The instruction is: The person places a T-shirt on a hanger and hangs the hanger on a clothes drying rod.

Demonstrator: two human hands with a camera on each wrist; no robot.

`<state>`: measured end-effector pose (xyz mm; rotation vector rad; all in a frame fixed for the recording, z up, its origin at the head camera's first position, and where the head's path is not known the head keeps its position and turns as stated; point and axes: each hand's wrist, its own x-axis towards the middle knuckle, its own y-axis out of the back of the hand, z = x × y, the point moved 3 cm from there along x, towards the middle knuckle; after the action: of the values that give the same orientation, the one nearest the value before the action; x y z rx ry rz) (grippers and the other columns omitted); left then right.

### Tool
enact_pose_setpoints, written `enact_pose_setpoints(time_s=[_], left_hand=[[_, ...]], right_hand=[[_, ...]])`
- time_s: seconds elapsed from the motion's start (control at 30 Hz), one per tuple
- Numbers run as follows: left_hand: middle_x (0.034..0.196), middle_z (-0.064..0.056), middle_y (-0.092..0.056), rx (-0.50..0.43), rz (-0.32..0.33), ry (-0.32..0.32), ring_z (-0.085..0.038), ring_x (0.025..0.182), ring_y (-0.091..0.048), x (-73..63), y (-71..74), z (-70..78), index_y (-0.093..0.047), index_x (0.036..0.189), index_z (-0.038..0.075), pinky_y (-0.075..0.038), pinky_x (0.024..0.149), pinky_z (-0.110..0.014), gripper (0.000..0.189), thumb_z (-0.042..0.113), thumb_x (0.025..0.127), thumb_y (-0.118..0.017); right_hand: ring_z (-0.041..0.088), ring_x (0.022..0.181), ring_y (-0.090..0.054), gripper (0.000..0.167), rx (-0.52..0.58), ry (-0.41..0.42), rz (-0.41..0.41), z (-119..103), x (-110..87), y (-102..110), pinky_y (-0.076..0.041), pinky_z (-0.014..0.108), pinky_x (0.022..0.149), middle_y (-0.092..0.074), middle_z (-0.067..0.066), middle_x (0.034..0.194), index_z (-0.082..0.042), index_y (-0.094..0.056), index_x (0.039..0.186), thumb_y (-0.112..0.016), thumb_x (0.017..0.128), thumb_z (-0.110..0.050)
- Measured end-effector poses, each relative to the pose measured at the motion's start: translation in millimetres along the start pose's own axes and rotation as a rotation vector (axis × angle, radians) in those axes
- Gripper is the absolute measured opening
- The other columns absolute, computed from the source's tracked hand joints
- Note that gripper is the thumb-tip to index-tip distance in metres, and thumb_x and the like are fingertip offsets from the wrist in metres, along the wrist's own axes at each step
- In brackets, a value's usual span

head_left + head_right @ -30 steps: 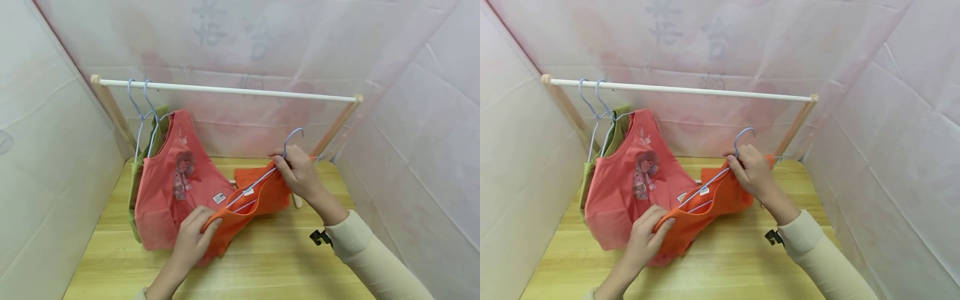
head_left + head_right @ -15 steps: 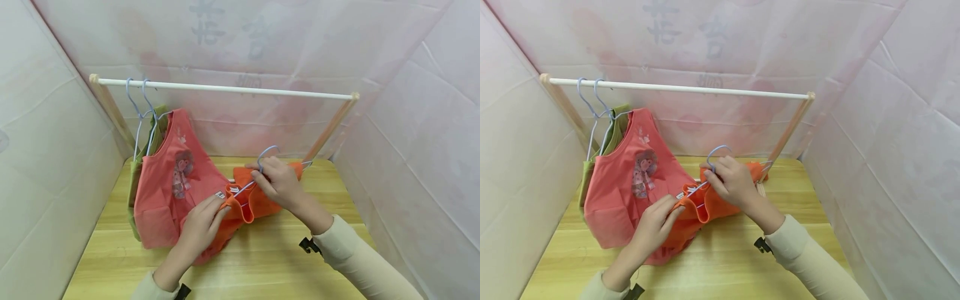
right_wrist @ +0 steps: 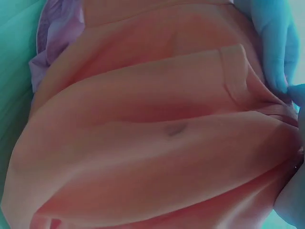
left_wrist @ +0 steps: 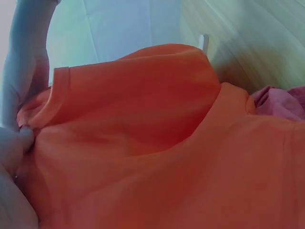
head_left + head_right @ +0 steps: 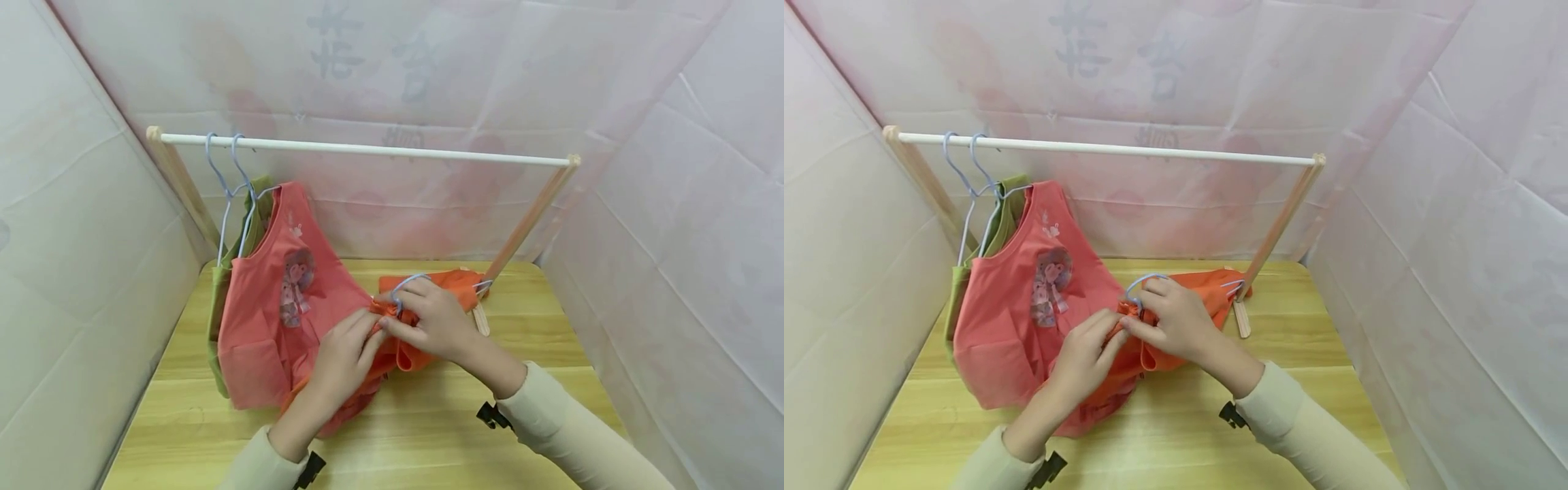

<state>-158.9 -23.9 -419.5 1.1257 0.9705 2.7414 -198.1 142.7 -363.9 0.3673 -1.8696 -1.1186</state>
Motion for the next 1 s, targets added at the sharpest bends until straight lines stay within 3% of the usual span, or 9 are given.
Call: enact_pose_setpoints(time_s=[0.07,0.17,0.27,0.4,0.53,0.63,0.7,0.77,1.0], left_hand=[[0.099,0.007,-0.064,-0.004,0.002,0.025,-0.008,0.079,-0.056,-4.3,3.0,-3.1,-0.067,0.108,0.017,-0.05,0.066,-0.029,0.017,0.028,0.095,-0.069],[0.107,0.006,-0.067,0.021,0.003,0.088,-0.011,0.092,-0.061,-16.1,10.1,-11.7,-0.067,0.115,0.017,-0.054,0.077,-0.035,0.029,0.034,0.093,-0.072],[0.106,0.007,-0.067,0.068,0.001,0.147,-0.013,0.095,-0.061,-29.6,16.3,-21.8,-0.068,0.113,0.018,-0.055,0.081,-0.038,0.027,0.033,0.092,-0.073],[0.096,0.008,-0.066,0.094,0.008,0.156,-0.01,0.086,-0.059,-40.5,18.4,-29.8,-0.068,0.106,0.018,-0.053,0.074,-0.034,0.015,0.025,0.094,-0.071],[0.09,0.006,-0.063,0.076,0.039,0.094,-0.009,0.078,-0.055,-39.4,15.1,-28.6,-0.067,0.101,0.015,-0.051,0.067,-0.031,0.008,0.018,0.095,-0.069],[0.087,0.005,-0.06,0.057,0.06,0.047,-0.009,0.075,-0.052,-34.4,10.4,-24.1,-0.066,0.102,0.013,-0.05,0.064,-0.029,0.009,0.015,0.095,-0.069],[0.087,0.005,-0.059,0.049,0.065,0.032,-0.01,0.074,-0.052,-30.6,7.6,-21.0,-0.065,0.104,0.011,-0.049,0.064,-0.029,0.009,0.014,0.095,-0.068],[0.091,0.003,-0.063,0.038,0.073,0.031,-0.01,0.078,-0.057,-26.6,5.2,-18.3,-0.065,0.108,0.01,-0.053,0.067,-0.03,0.013,0.014,0.096,-0.067],[0.111,-0.001,-0.064,-0.074,0.07,0.155,-0.012,0.084,-0.061,-12.6,1.9,-10.9,-0.054,0.125,0.011,-0.054,0.067,-0.032,0.035,0.016,0.093,-0.065]], right_hand=[[0.01,0.084,-0.054,0.02,0.019,-0.011,0.016,3,-0.4,2,-0.042,0.023,0.066,-0.066,-0.008,0.089,-0.017,-0.076,0.106,-0.071,0.092,-0.031],[0.01,0.078,-0.051,0.009,0.044,-0.036,0.059,9,-1.9,9,-0.038,0.024,0.066,-0.072,-0.008,0.095,-0.017,-0.071,0.084,-0.071,0.091,-0.023],[0.012,0.077,-0.05,0.029,0.069,-0.062,0.11,16,-4.4,15,-0.034,0.025,0.066,-0.075,-0.005,0.103,-0.017,-0.053,0.067,-0.071,0.089,-0.018],[0.012,0.077,-0.05,0.041,0.086,-0.076,0.143,21,-7.4,17,-0.03,0.024,0.065,-0.075,-0.003,0.103,-0.017,-0.039,0.063,-0.073,0.087,-0.017],[0.013,0.08,-0.054,0.041,0.086,-0.061,0.142,18,-7.3,11,-0.032,0.023,0.065,-0.075,-0.002,0.102,-0.017,-0.041,0.064,-0.074,0.087,-0.019],[0.014,0.084,-0.057,0.028,0.089,-0.056,0.132,14,-6.0,6,-0.036,0.023,0.066,-0.074,-0.002,0.099,-0.017,-0.054,0.069,-0.076,0.087,-0.019],[0.014,0.088,-0.06,0.014,0.088,-0.061,0.116,10,-4.9,2,-0.041,0.024,0.067,-0.073,-0.002,0.1,-0.014,-0.067,0.081,-0.077,0.087,-0.021],[0.014,0.093,-0.062,0.015,0.091,-0.071,0.091,5,-3.6,-1,-0.048,0.025,0.071,-0.073,-0.001,0.101,-0.013,-0.073,0.096,-0.077,0.087,-0.024],[0.014,0.106,-0.062,0.032,0.138,-0.128,0.042,-3,-3.2,-8,-0.055,0.029,0.084,-0.07,0.0,0.114,-0.013,-0.071,0.114,-0.077,0.086,-0.028]])
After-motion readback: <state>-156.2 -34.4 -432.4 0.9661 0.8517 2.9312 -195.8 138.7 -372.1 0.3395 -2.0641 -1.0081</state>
